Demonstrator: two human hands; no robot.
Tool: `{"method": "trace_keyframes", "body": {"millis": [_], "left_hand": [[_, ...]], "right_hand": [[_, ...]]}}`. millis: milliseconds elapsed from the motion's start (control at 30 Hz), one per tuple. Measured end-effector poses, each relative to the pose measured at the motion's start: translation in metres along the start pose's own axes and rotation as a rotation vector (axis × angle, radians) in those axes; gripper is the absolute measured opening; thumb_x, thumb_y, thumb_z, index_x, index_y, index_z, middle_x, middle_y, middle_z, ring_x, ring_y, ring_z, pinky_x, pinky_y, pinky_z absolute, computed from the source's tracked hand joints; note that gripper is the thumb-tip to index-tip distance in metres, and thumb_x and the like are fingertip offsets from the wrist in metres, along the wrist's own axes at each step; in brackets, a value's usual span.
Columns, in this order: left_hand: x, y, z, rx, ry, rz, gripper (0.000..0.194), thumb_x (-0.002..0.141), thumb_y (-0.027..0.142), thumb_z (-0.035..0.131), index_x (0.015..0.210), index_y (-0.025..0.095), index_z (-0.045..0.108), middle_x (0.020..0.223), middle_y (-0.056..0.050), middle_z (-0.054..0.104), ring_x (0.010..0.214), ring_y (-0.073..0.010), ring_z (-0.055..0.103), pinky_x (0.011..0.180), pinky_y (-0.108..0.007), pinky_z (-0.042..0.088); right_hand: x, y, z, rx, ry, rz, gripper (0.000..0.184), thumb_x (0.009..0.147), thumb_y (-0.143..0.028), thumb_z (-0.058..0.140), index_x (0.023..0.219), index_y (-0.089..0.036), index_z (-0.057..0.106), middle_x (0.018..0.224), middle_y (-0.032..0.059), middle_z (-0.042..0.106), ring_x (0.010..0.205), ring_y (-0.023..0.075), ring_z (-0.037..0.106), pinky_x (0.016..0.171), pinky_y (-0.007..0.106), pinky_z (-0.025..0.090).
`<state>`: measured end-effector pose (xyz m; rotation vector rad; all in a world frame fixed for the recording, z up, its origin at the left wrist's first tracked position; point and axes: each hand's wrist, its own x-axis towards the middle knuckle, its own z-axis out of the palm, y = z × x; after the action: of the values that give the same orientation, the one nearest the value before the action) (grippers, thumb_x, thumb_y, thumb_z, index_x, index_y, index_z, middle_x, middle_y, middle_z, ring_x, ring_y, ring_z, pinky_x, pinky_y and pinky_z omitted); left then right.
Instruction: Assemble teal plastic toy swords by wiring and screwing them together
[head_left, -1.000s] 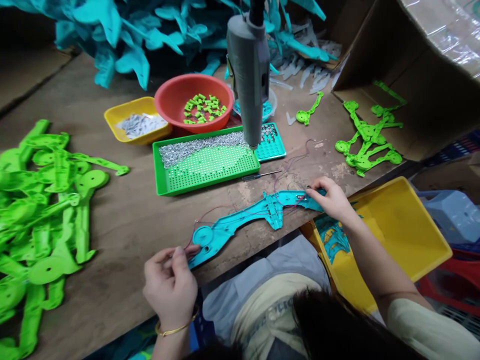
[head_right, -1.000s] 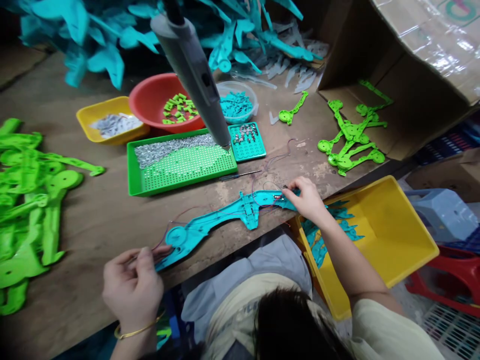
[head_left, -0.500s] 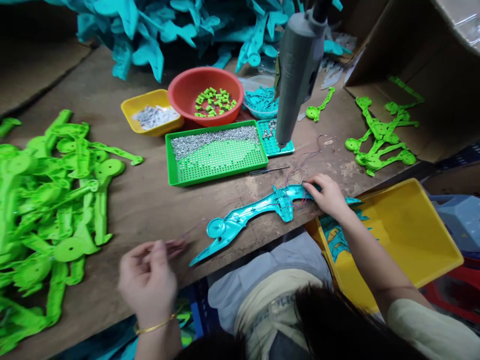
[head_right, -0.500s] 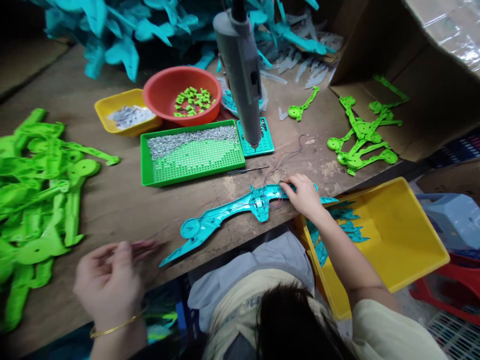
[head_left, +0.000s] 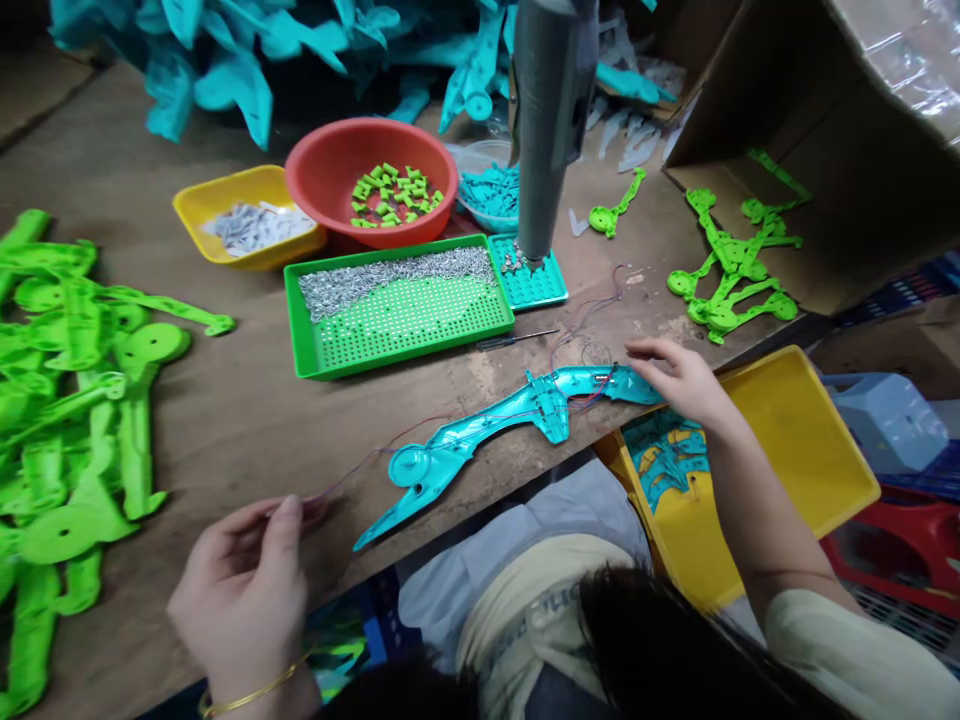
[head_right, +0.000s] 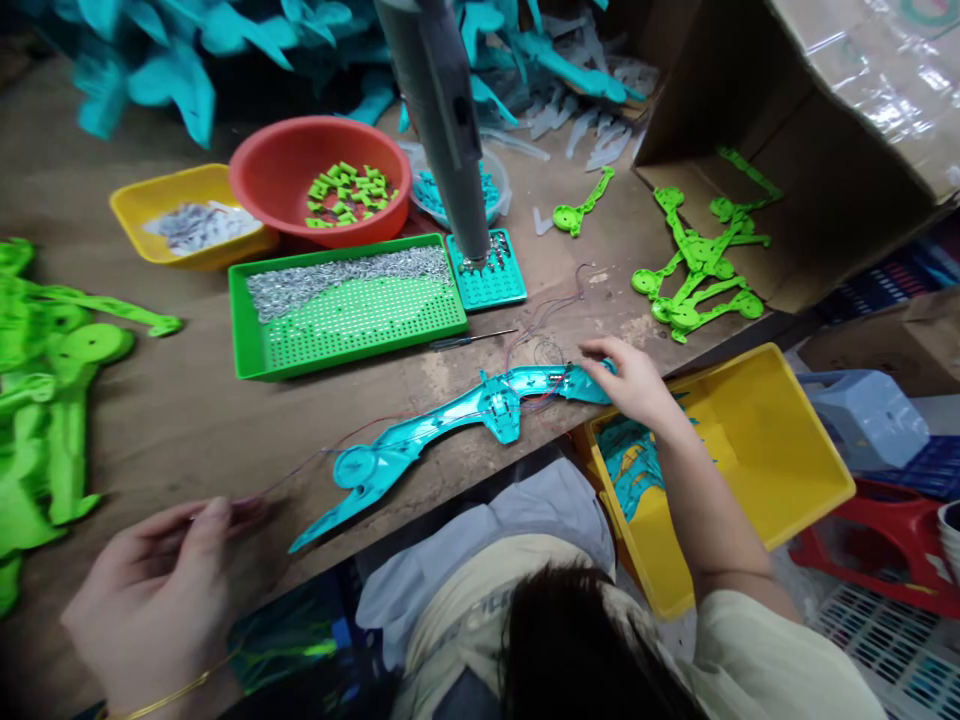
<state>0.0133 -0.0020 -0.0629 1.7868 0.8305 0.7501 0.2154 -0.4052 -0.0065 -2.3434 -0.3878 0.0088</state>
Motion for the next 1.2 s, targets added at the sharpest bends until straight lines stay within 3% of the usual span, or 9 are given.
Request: {"method": "trace_keyframes", "body": {"millis": [167, 400, 667, 800, 867, 1033, 1200], "left_hand": [[0.000, 0.003, 0.001, 0.031, -0.005, 0.015, 0.030, 0.069, 0.035, 0.075, 0.090, 0.015, 0.067, 0.076, -0.004, 0.071, 0.069, -0.0145, 0.070, 0.068, -0.022, 0.057], [0.000, 0.012, 0.001, 0.103, 0.003, 0.000, 0.032, 0.066, 0.038, 0.072, 0.087, 0.015, 0.067, 0.072, -0.004, 0.070, 0.066, -0.0187, 0.069, 0.067, -0.030, 0.058], [0.007, -0.006, -0.005, 0.184, -0.021, -0.008, 0.038, 0.067, 0.042, 0.071, 0.093, 0.015, 0.069, 0.080, -0.007, 0.071, 0.072, -0.0212, 0.068, 0.076, -0.038, 0.057], [0.018, -0.010, -0.007, 0.526, -0.026, 0.325, 0.040, 0.075, 0.050, 0.062, 0.090, 0.014, 0.071, 0.091, -0.011, 0.070, 0.089, -0.0261, 0.066, 0.089, -0.044, 0.052], [0.021, -0.010, -0.008, 0.589, -0.005, 0.462, 0.042, 0.079, 0.052, 0.059, 0.091, 0.013, 0.070, 0.099, -0.014, 0.069, 0.102, -0.0292, 0.063, 0.096, -0.045, 0.049], [0.021, -0.005, -0.015, 0.551, 0.076, 0.515, 0.038, 0.080, 0.048, 0.060, 0.090, 0.013, 0.069, 0.099, -0.014, 0.070, 0.105, -0.0305, 0.064, 0.097, -0.045, 0.048], [0.022, 0.003, -0.031, 0.555, 0.167, 0.531, 0.034, 0.080, 0.045, 0.060, 0.086, 0.013, 0.069, 0.093, -0.013, 0.070, 0.101, -0.0303, 0.065, 0.095, -0.045, 0.048]], "right_hand": [[0.002, -0.006, 0.014, -0.046, -0.083, -0.096, 0.020, 0.083, -0.034, 0.062, 0.096, -0.021, 0.070, 0.102, 0.0064, 0.069, 0.102, 0.0233, 0.061, 0.095, 0.042, 0.046], [0.001, -0.022, 0.022, 0.528, -0.110, 0.082, 0.032, 0.074, -0.041, 0.074, 0.097, -0.020, 0.067, 0.088, 0.0025, 0.071, 0.081, 0.0162, 0.067, 0.079, 0.033, 0.055], [0.001, -0.019, 0.028, 0.713, -0.016, 0.199, 0.036, 0.062, -0.034, 0.083, 0.091, -0.020, 0.067, 0.085, 0.0014, 0.072, 0.078, 0.0147, 0.069, 0.083, 0.033, 0.057], [0.000, -0.018, 0.029, 0.725, -0.006, 0.189, 0.031, 0.065, -0.034, 0.082, 0.091, -0.021, 0.069, 0.079, -0.0001, 0.072, 0.071, 0.0133, 0.068, 0.073, 0.029, 0.057], [0.000, -0.017, 0.031, 0.744, -0.019, 0.173, 0.030, 0.067, -0.033, 0.081, 0.092, -0.021, 0.069, 0.076, -0.0011, 0.071, 0.067, 0.0124, 0.068, 0.068, 0.027, 0.056], [0.000, -0.017, 0.032, 0.848, -0.051, 0.197, 0.033, 0.066, -0.031, 0.083, 0.092, -0.020, 0.068, 0.082, 0.0002, 0.072, 0.073, 0.0136, 0.070, 0.073, 0.028, 0.058], [0.001, -0.027, 0.031, 0.965, -0.087, 0.269, 0.035, 0.060, -0.032, 0.086, 0.088, -0.021, 0.068, 0.080, 0.0005, 0.072, 0.071, 0.0143, 0.071, 0.068, 0.027, 0.060]]}}
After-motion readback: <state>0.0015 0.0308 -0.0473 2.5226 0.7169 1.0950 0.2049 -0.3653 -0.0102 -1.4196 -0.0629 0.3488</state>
